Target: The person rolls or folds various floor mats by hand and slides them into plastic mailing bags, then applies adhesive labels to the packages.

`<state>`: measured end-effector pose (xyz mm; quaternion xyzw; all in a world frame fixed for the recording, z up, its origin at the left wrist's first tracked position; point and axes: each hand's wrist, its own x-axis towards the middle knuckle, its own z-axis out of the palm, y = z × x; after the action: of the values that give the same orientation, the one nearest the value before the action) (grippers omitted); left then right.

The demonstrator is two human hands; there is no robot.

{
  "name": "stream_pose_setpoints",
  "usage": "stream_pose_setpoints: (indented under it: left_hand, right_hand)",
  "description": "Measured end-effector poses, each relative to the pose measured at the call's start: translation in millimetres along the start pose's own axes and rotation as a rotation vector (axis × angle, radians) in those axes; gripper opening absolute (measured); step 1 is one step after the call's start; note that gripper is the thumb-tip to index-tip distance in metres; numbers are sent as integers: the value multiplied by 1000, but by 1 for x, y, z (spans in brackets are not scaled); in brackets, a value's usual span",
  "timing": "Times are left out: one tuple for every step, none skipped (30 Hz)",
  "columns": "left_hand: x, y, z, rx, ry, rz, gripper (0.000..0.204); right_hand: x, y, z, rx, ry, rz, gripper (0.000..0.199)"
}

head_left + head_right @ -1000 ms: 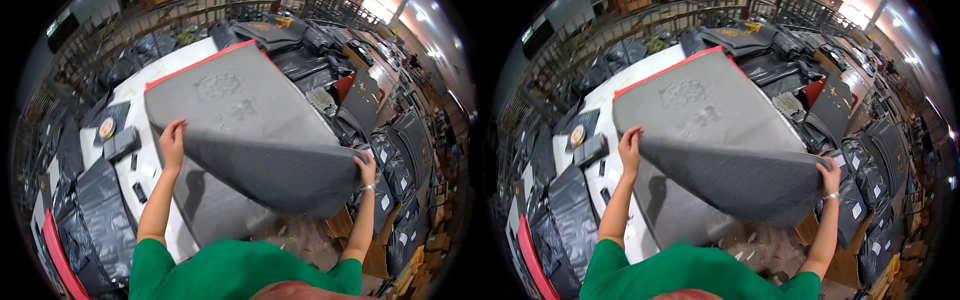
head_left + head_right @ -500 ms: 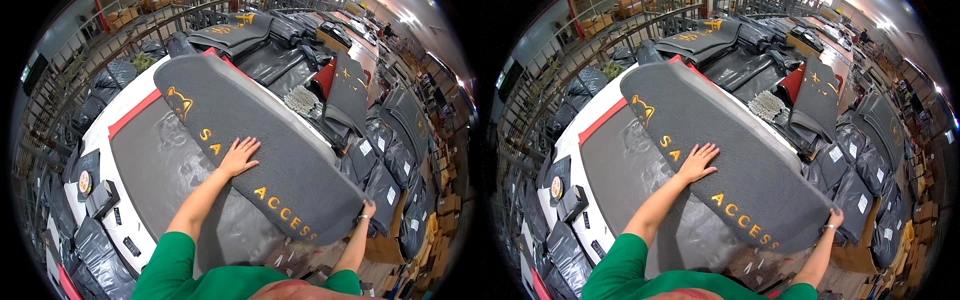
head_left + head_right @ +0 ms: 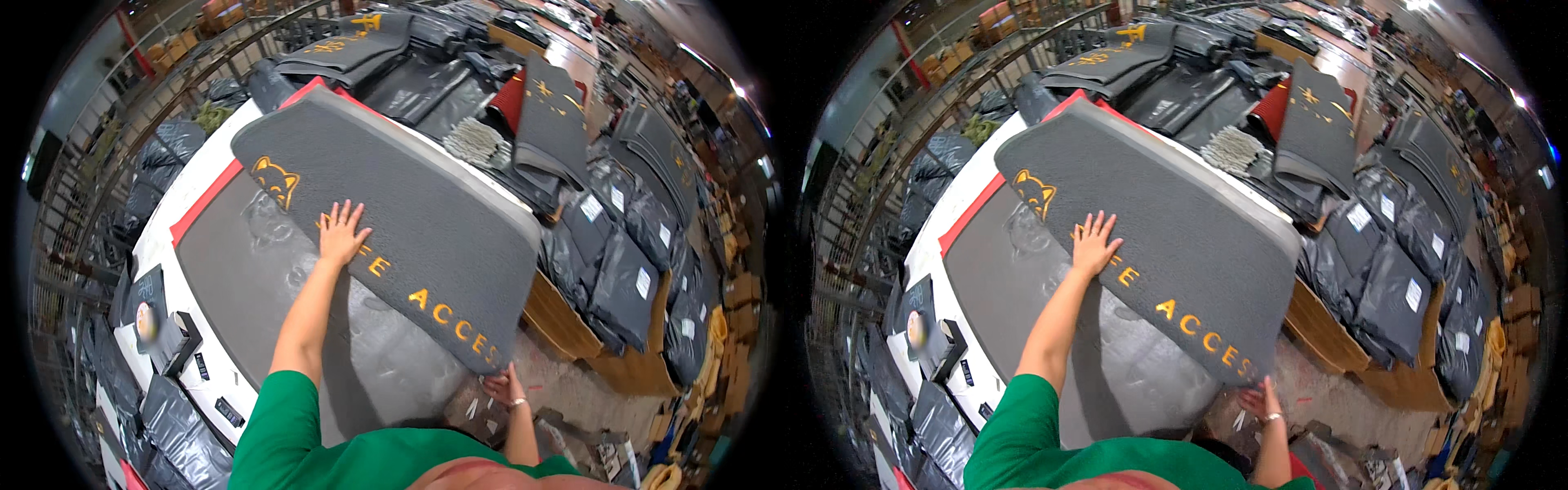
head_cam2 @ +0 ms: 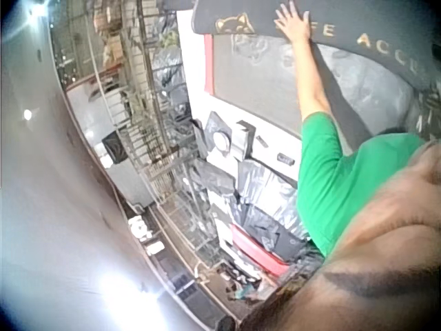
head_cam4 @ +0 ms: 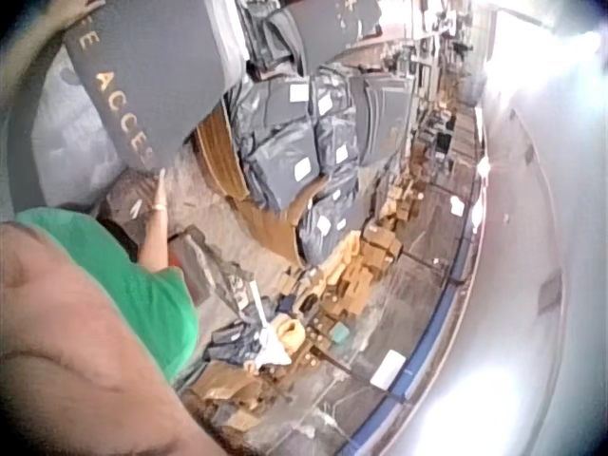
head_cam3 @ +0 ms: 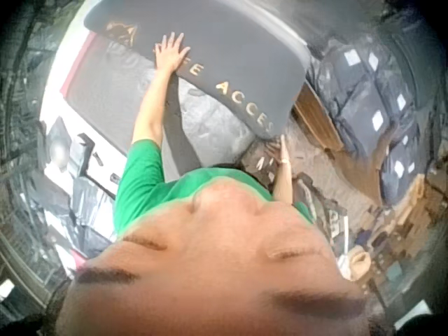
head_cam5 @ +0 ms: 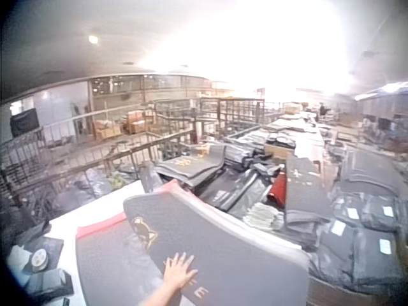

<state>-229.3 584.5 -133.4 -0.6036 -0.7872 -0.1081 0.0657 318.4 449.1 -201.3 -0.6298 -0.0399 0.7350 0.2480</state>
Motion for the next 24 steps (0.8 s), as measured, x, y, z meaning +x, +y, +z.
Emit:
stream_pose_setpoints:
  left_hand:
    - [2, -1, 0, -56, -28, 16, 58]
    - [5, -9, -3, -167, 53, -44, 57]
    - [7, -19, -5, -279, 138, -106, 56]
    - [0, -34, 10, -461, 349, -389, 52]
    - [-14, -58, 35, -630, 575, -687, 48]
    - [-17, -70, 46, -810, 793, -969, 45]
    - [-12, -56, 35, -1169, 609, -1062, 41]
    - [-5, -39, 25, -1513, 389, -1142, 37]
    - [1, -34, 10, -1828, 141, -1204, 33]
    - [1, -49, 0, -1821, 96, -1132, 31]
    - [-3, -67, -2, -1815, 51, -1076, 29]
    - [-14, -78, 0, -1816, 4, -1036, 27]
    - [-15, -54, -20, -1785, -6, -954, 23]
    - [-35, -51, -36, -1808, 38, -874, 26]
    - [-54, -47, -51, -1833, 89, -784, 28]
    - [-78, -29, -73, -1817, 123, -832, 30]
    - [-111, -14, -95, -1794, 166, -882, 32]
    - [-147, -11, -107, -1705, 96, -970, 34]
    - [-190, -16, -103, -1697, 30, -998, 34]
    - [-225, -5, -111, -1680, 60, -1105, 35]
    - [-256, -1, -117, -1692, 49, -1115, 31]
    - [-286, -11, -116, -1674, -93, -1115, 27]
    - [-304, -23, -132, -1474, -368, -1154, 25]
    - [-314, -38, -144, -1297, -578, -1097, 24]
  right_hand:
    - [-9, 7, 26, 173, 22, -7, 85]
    - [-16, 11, 43, 347, 38, -9, 90]
    - [-7, 21, 37, 459, 99, 18, 89]
    - [20, 28, 37, 561, 148, 45, 88]
    - [38, 30, 41, 644, 182, 82, 88]
    - [40, 31, 44, 659, 34, 117, 86]
    - [35, 33, 40, 692, -94, 142, 84]
    - [32, 32, 37, 719, -225, 165, 82]
    - [28, 25, 36, 724, -218, 347, 72]
    - [30, 21, 44, 691, -150, 242, 67]
    - [31, 24, 47, 649, -71, 140, 62]
    - [32, 27, 42, 592, -26, 31, 55]
    - [31, 26, 27, 552, 40, -103, 49]
    - [18, 21, 21, 539, 108, -93, 38]
    - [5, 21, 6, 475, 64, -128, 36]
    - [-5, 28, -23, 412, 24, -166, 34]
    - [-18, 31, -50, 380, 51, -147, 33]
    - [-27, 32, -72, 342, 68, -129, 32]
    - [-40, 33, -86, 373, -49, -105, 30]
    - [-55, 35, -102, 404, -161, -83, 30]
    - [-66, 36, -110, 214, -110, -91, 31]
    - [-84, 22, -124, -81, 157, 35, 34]
    - [-90, 6, -133, -250, 221, 32, 38]
    - [-79, -17, -144, -417, 344, 168, 38]
